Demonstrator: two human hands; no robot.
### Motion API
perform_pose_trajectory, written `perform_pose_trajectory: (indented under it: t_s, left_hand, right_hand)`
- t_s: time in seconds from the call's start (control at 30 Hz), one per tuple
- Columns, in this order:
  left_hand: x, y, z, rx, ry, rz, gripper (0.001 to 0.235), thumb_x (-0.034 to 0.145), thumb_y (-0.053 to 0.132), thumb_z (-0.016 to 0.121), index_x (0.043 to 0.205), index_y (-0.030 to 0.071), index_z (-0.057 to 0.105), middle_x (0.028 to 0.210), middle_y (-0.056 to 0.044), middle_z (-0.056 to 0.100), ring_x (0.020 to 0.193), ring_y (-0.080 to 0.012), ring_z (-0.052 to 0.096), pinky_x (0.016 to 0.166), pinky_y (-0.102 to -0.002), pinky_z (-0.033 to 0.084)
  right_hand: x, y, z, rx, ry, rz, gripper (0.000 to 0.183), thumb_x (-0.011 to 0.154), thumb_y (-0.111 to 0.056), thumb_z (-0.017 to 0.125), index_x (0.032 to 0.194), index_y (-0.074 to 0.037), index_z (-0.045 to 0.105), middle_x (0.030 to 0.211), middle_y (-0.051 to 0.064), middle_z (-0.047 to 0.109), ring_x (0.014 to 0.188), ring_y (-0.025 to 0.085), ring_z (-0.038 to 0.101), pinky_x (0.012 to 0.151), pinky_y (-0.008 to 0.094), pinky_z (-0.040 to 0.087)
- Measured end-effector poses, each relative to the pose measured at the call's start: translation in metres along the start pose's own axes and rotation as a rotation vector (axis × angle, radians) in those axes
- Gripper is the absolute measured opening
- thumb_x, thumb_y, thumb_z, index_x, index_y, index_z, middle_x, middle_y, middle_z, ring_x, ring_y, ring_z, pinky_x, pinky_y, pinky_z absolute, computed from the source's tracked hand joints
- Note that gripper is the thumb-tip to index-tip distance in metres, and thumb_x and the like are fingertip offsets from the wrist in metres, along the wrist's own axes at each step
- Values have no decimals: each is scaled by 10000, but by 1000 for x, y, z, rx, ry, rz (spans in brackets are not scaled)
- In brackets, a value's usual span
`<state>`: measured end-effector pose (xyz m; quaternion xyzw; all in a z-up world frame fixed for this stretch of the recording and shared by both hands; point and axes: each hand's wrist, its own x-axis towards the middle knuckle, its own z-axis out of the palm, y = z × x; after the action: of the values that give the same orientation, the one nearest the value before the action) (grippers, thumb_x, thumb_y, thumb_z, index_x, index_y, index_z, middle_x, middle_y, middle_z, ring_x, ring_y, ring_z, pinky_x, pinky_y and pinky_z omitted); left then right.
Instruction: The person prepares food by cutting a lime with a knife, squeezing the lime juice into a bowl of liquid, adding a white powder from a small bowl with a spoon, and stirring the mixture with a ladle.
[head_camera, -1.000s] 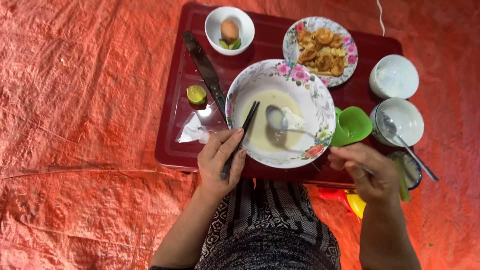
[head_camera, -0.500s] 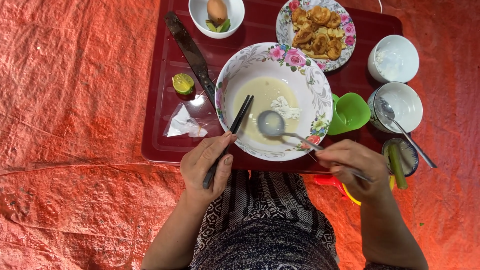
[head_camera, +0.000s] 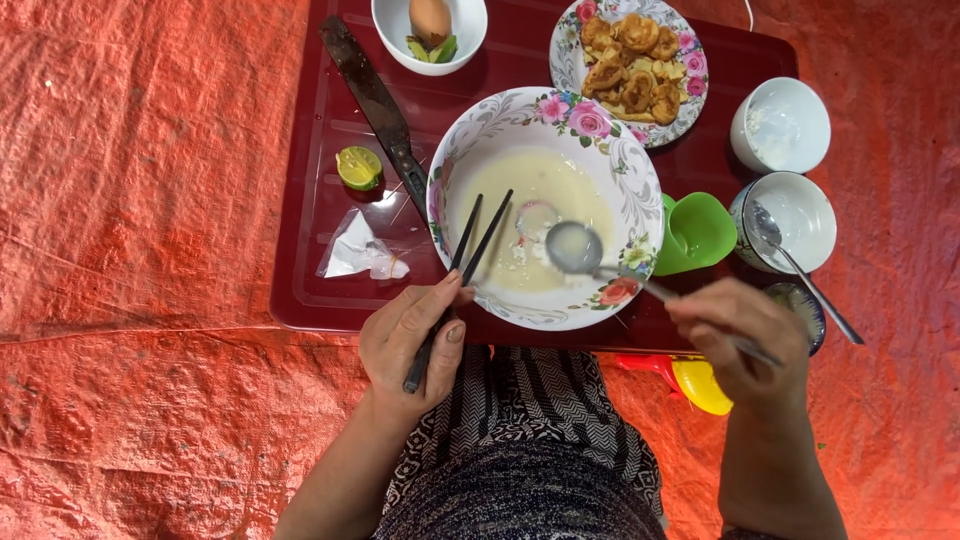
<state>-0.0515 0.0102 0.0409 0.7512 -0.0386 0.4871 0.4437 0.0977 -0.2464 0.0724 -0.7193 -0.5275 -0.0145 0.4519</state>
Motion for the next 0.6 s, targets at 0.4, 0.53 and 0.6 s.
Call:
perform_pose_trajectory:
  t_s: [0.4,0.53,0.6]
  left_hand:
    - [3,-5,7,-54,136,5,242,776,-4,574,987,-119,594,610,-142,571,474,-238,551,430,-316,465]
    - [2,-7,7,-51,130,-4,228,769,-14,568,973,-111,606,603,-126,572,466,-227,540,423,-304,459]
    - [3,-7,8,-72,136,-2,218,774,-20,555,964,-113,606,590,-125,564,457,-221,529,415,-298,451]
  right_hand:
    - [44,19,29,18,121,66,134,797,-104,594,845,-5,672,735,124,619,554,191,539,511,286,439]
    - [29,-2,6,-64,99,136,158,791,-120,578,842,-8,677,712,111,626,551,196,565,526,277,449]
    - [9,-2,1,58,120,134,186,740,-124,542,805,4,660,634,126,602,482,173,542,464,248,450]
